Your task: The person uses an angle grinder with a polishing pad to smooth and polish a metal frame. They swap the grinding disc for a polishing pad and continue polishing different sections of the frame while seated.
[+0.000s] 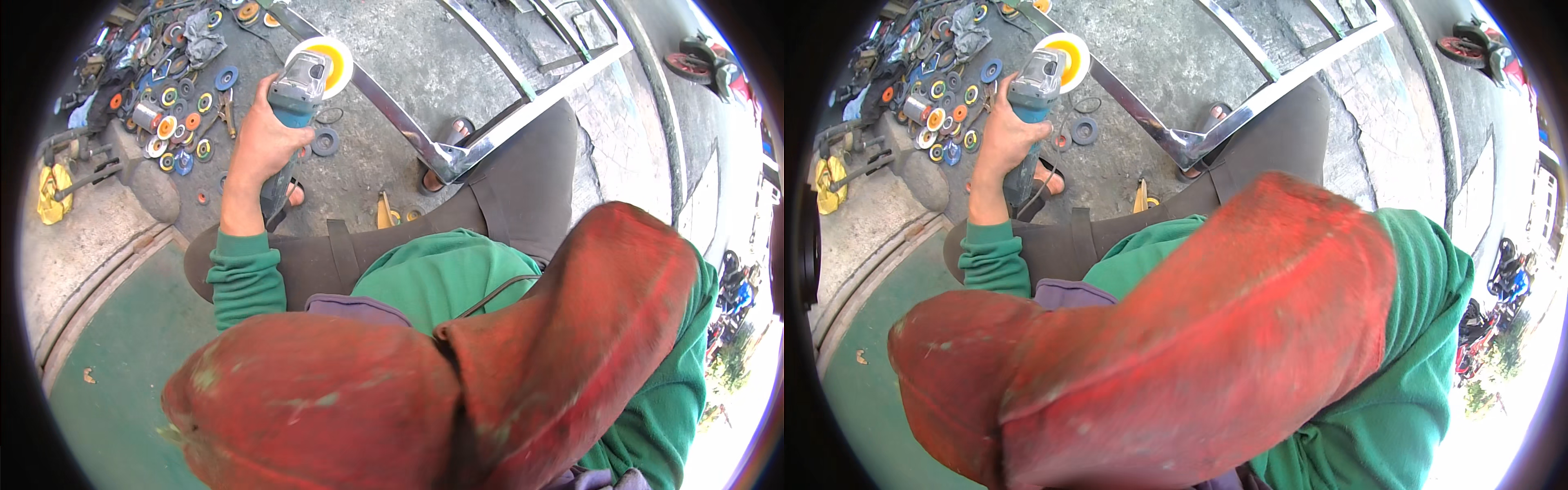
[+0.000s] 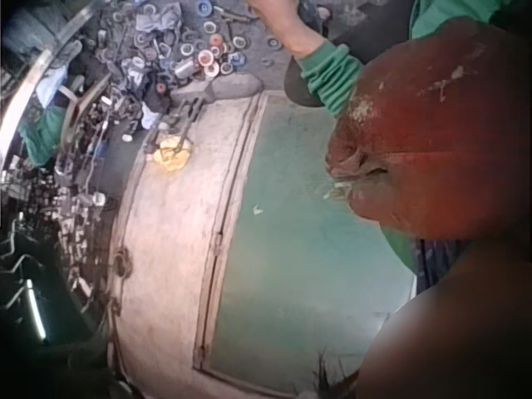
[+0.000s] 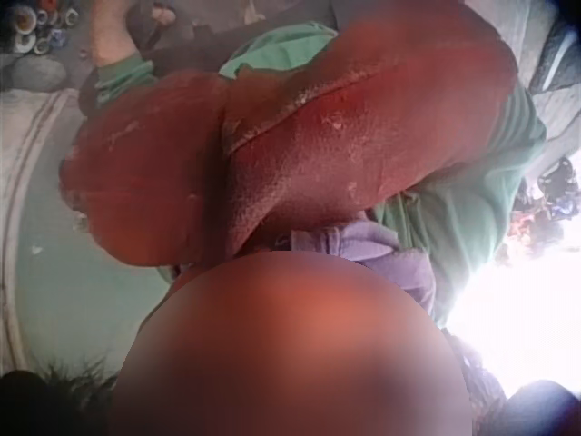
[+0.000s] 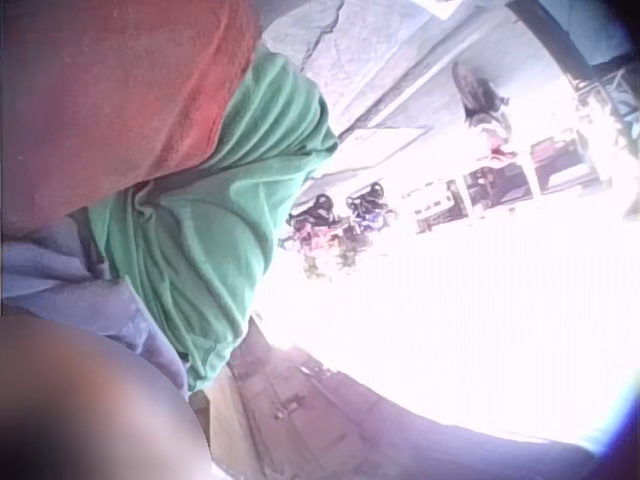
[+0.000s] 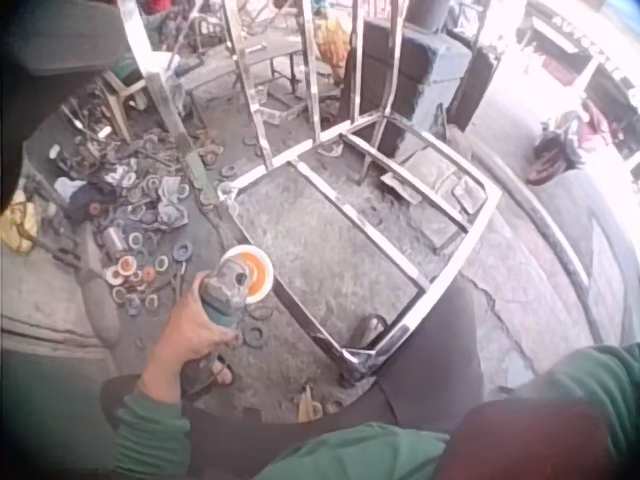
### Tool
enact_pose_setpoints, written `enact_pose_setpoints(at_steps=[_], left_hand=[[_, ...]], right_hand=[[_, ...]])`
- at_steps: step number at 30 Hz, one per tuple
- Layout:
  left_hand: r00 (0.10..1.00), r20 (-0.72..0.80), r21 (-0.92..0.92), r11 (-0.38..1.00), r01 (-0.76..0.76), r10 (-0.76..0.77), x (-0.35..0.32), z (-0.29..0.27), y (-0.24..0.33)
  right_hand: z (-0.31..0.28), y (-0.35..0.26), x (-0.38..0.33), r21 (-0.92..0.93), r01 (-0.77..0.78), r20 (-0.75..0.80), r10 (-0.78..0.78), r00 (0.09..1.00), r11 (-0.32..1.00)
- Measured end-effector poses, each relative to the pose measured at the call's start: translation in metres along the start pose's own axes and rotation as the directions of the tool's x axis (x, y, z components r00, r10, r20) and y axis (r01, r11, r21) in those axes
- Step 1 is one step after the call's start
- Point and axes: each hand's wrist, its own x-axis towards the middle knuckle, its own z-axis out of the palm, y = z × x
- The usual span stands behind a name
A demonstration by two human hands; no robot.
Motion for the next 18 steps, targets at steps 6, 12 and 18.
enact_pose_setpoints(at_steps=[6, 12, 18], left_hand=[[0.994, 0.029, 0.044, 0.994, 0.101, -0.102, -0.001, -0.005, 0.004], [0.982, 0.160, 0.162, 0.984, 0.078, -0.104, -0.013, -0.001, 0.040], [0.968, 0.240, 0.206, 0.978, 0.023, -0.073, -0.004, -0.006, 0.054]], right_hand=[[0.000, 0.000, 0.010, -0.211, 0.099, -0.012, -0.104, 0.994, 0.972], [-0.018, 0.000, 0.018, -0.375, 0.113, -0.071, -0.150, 0.986, 0.920], [-0.070, 0.020, -0.009, -0.130, -0.123, -0.608, 0.019, 0.794, 0.984]])
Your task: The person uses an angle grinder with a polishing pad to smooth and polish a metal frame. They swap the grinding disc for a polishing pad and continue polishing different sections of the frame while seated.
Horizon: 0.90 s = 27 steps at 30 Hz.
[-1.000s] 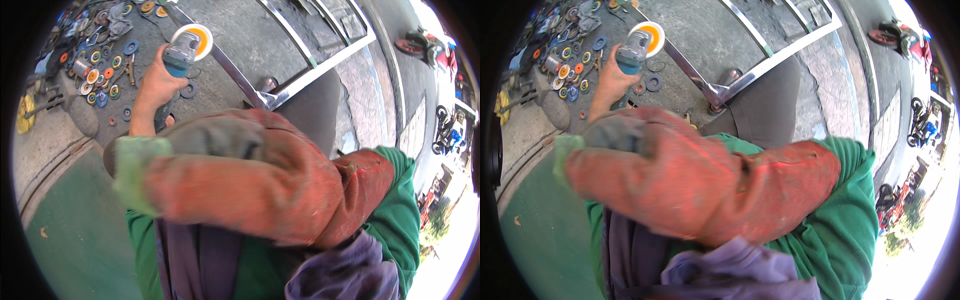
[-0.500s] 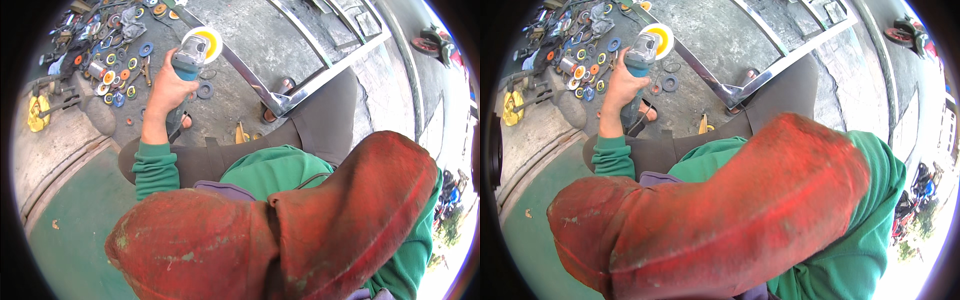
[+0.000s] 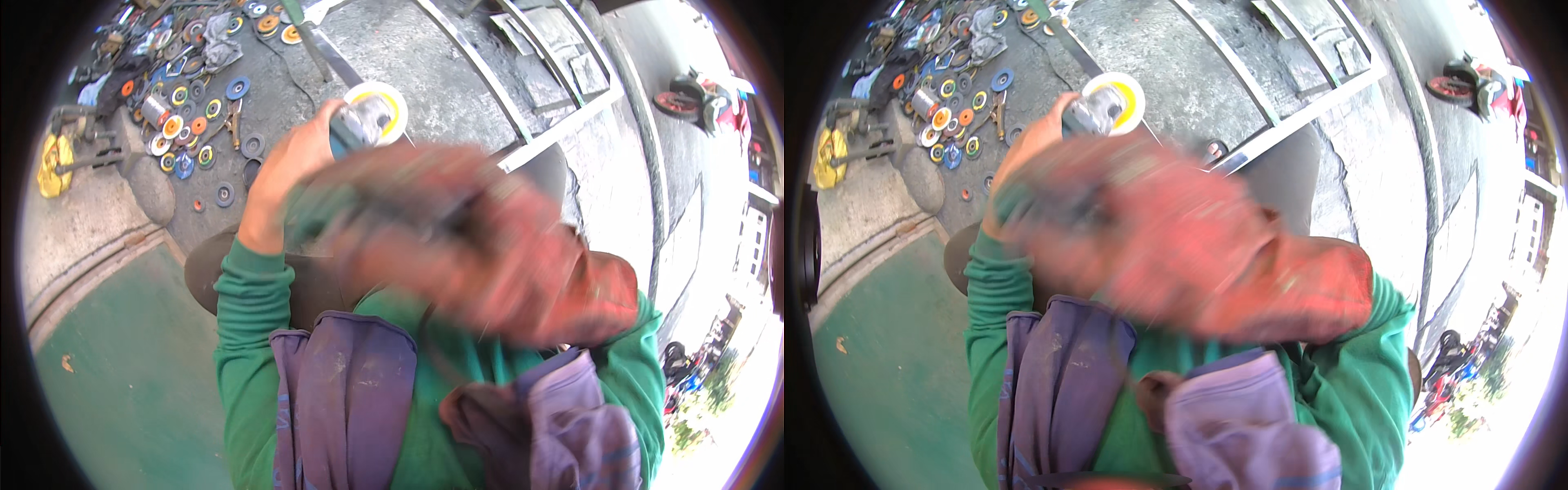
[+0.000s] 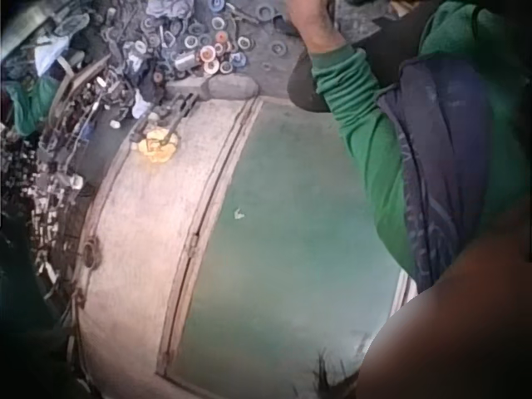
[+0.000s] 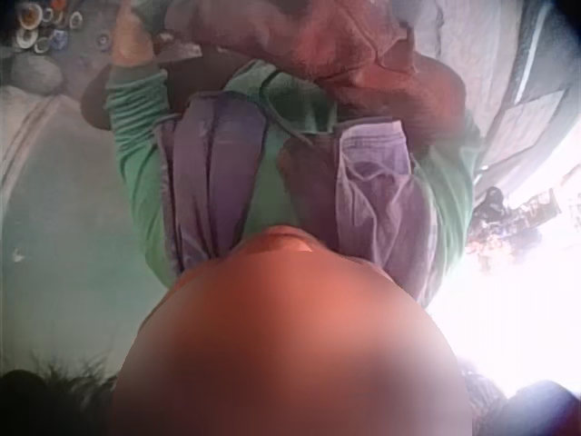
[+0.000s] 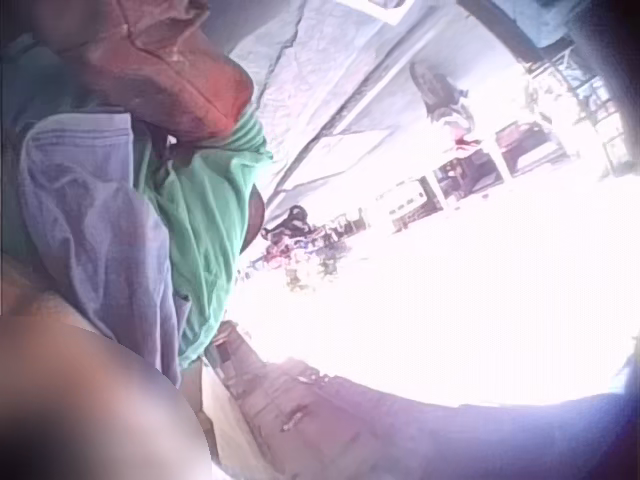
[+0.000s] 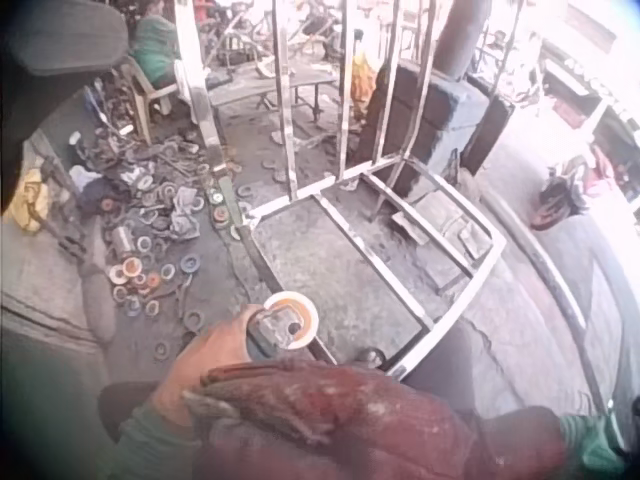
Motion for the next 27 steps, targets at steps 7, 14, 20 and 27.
enact_pose_setpoints(at_steps=[7, 14, 20, 27], left_hand=[[0.993, -0.017, 0.050, 0.992, 0.120, -0.119, 0.012, -0.017, 0.002], [0.986, 0.157, -0.004, 0.999, -0.046, 0.046, 0.022, -0.006, -0.003], [0.938, -0.312, -0.091, 0.988, 0.127, -0.149, 0.066, -0.033, -0.042], [0.996, -0.014, -0.242, 0.966, -0.092, 0.091, 0.028, -0.002, -0.061]], right_hand=[[-0.053, 0.149, 0.018, 0.555, -0.179, -0.610, 0.544, 0.576, 0.812], [-0.064, 0.204, -0.004, 0.687, -0.172, -0.529, 0.648, 0.548, 0.706], [-0.059, 0.203, 0.014, 0.710, -0.382, -0.474, 0.802, 0.364, 0.592], [-0.043, 0.207, 0.021, 0.776, -0.312, -0.306, 0.760, 0.573, 0.548]])
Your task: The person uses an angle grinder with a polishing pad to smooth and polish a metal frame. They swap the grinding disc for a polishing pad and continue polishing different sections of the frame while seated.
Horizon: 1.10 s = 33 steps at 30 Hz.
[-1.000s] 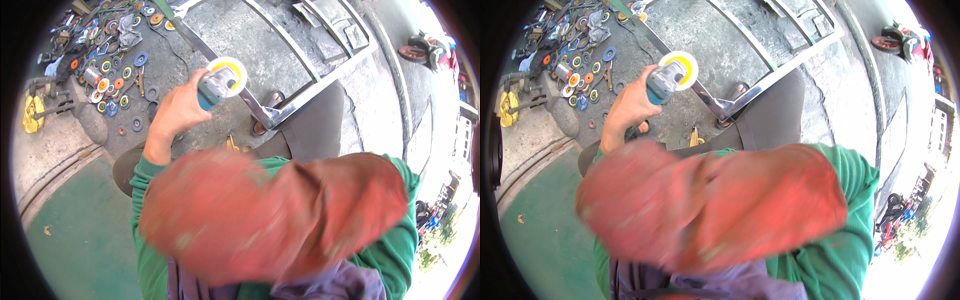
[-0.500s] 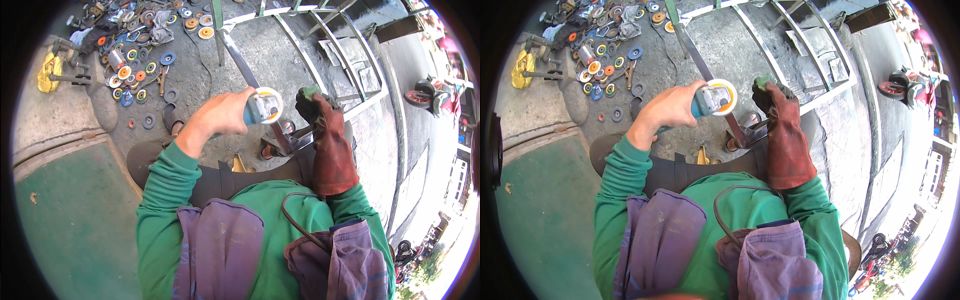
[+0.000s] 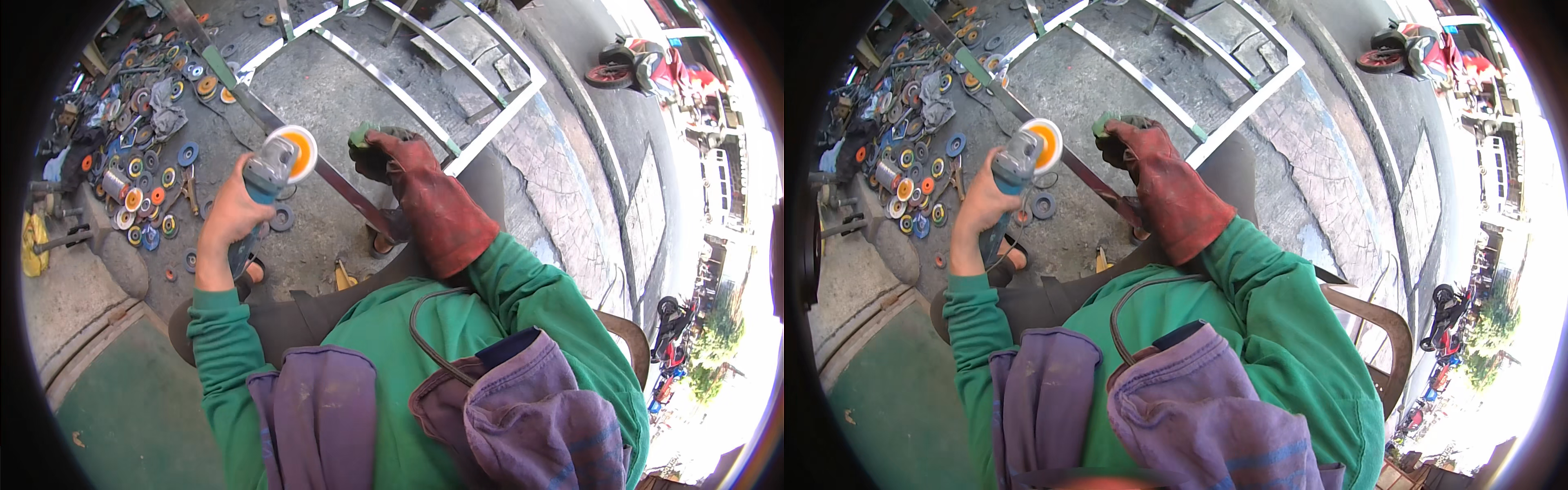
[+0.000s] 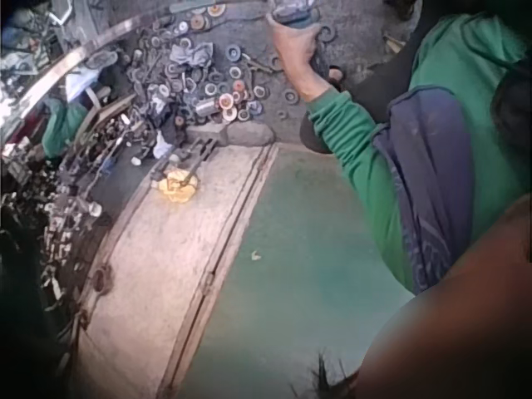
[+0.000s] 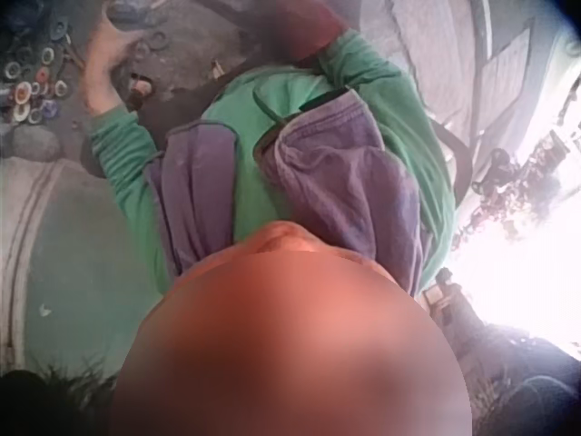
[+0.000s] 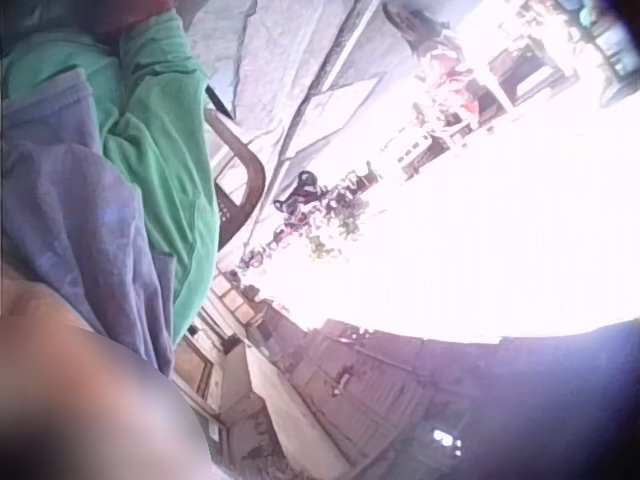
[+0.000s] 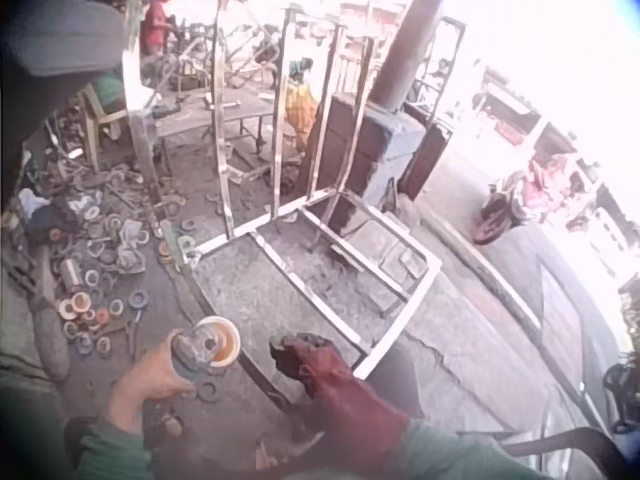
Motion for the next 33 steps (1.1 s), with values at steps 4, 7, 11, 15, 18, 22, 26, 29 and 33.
enact_pose_setpoints(at_steps=[4, 7, 11, 15, 18, 22, 26, 29, 33], left_hand=[[0.907, -0.413, -0.019, 0.997, 0.079, -0.080, -0.002, 0.004, -0.008], [0.925, -0.375, -0.137, 0.991, 0.007, -0.058, -0.010, 0.013, -0.002], [0.955, -0.293, -0.068, 0.997, 0.021, -0.040, -0.022, 0.027, 0.019], [0.963, -0.267, -0.032, 0.999, 0.027, -0.035, -0.024, 0.025, 0.033], [0.967, -0.250, -0.024, 0.999, 0.034, -0.038, -0.027, 0.022, 0.038], [0.973, -0.211, -0.033, 0.996, 0.085, -0.090, -0.030, 0.021, 0.042], [0.973, -0.221, -0.014, 0.997, 0.072, -0.073, -0.028, 0.021, 0.042], [0.974, -0.191, 0.068, 0.989, 0.133, -0.118, -0.024, 0.018, 0.040], [0.988, -0.103, 0.102, 0.987, 0.122, -0.112, -0.004, -0.002, 0.032]], right_hand=[[0.018, 0.002, 0.005, -0.042, -0.013, 0.063, 0.016, 0.998, 0.999], [0.033, 0.002, 0.004, -0.089, -0.010, 0.068, 0.016, 0.998, 0.996], [0.046, 0.000, -0.004, -0.207, 0.022, 0.015, -0.020, 1.000, 0.978], [0.052, -0.001, -0.013, -0.318, 0.022, 0.023, -0.016, 1.000, 0.948], [0.055, 0.000, -0.018, -0.409, 0.020, 0.025, -0.011, 1.000, 0.912], [0.061, -0.002, -0.024, -0.501, 0.014, 0.024, -0.003, 1.000, 0.866], [0.055, -0.004, -0.029, -0.565, 0.015, 0.019, -0.005, 1.000, 0.825], [0.040, -0.005, -0.024, -0.515, 0.033, 0.030, -0.020, 0.999, 0.856], [0.011, -0.005, -0.014, -0.327, 0.056, -0.162, -0.114, 0.980, 0.943]])
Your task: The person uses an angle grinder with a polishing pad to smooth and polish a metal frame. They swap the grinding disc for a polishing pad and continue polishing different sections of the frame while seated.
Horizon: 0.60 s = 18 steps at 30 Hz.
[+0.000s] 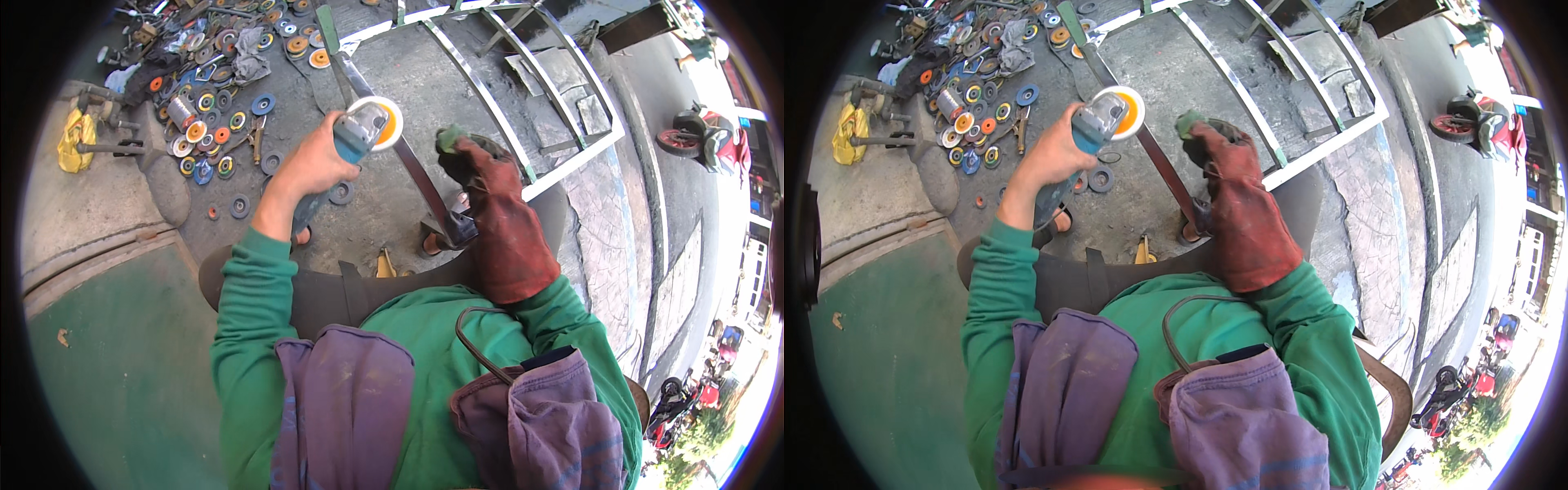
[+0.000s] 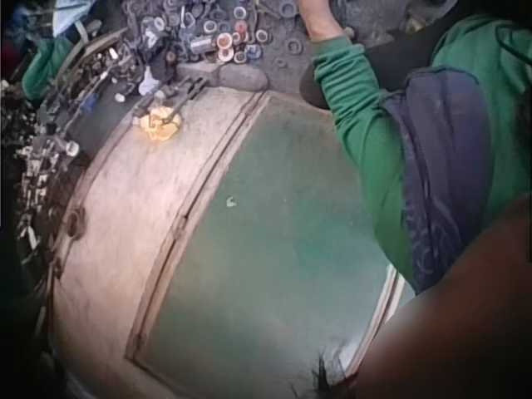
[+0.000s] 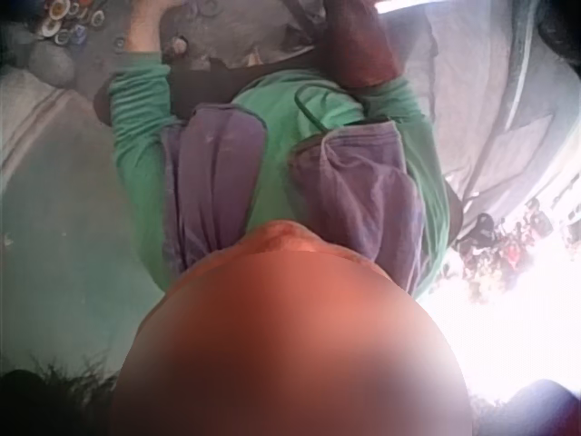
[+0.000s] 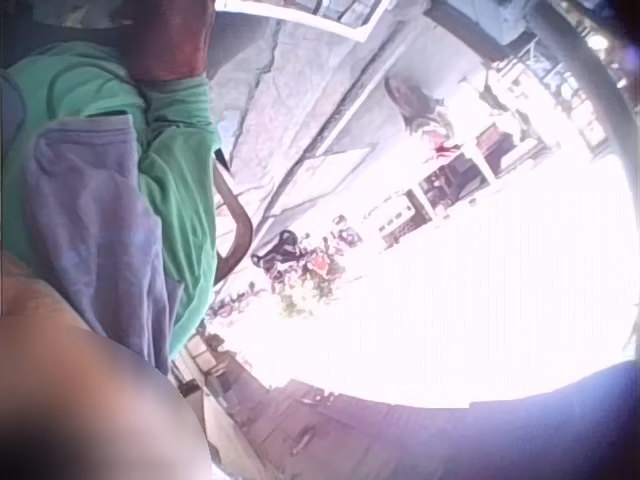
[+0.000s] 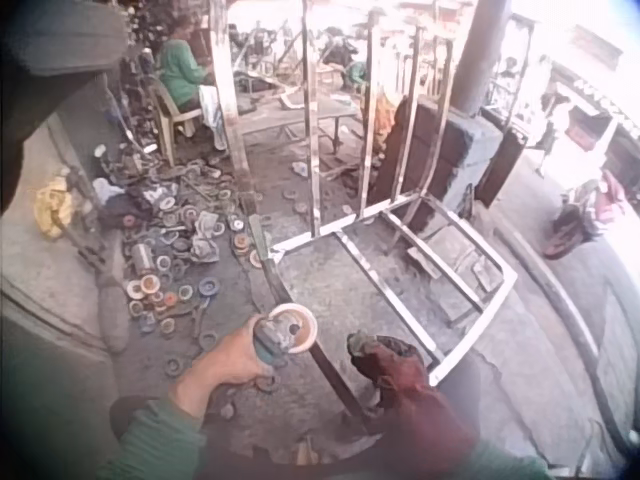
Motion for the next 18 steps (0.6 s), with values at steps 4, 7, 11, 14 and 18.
enact_pose_setpoints(at_steps=[4, 7, 11, 14, 18], left_hand=[[0.999, -0.024, 0.153, 0.987, 0.051, -0.048, 0.058, -0.037, -0.005], [0.990, -0.116, 0.182, 0.978, 0.101, -0.081, 0.084, -0.049, -0.005], [0.997, -0.067, 0.212, 0.977, 0.037, -0.024, 0.062, -0.039, 0.009], [0.991, 0.124, 0.200, 0.976, -0.081, 0.057, 0.013, -0.011, 0.029], [0.897, 0.432, 0.340, 0.938, -0.064, -0.095, -0.036, 0.013, 0.050]], right_hand=[[-0.041, 0.009, 0.006, 0.405, 0.077, 0.089, -0.123, 0.988, 0.911], [-0.075, 0.012, 0.013, 0.635, -0.103, 0.215, -0.047, 0.976, 0.765], [-0.100, 0.014, 0.029, 0.796, -0.281, 0.445, -0.205, 0.872, 0.536], [-0.096, 0.014, 0.035, 0.869, -0.168, 0.188, 0.004, 0.982, 0.466], [-0.086, 0.006, 0.031, 0.884, -0.117, 0.129, 0.004, 0.992, 0.454]])
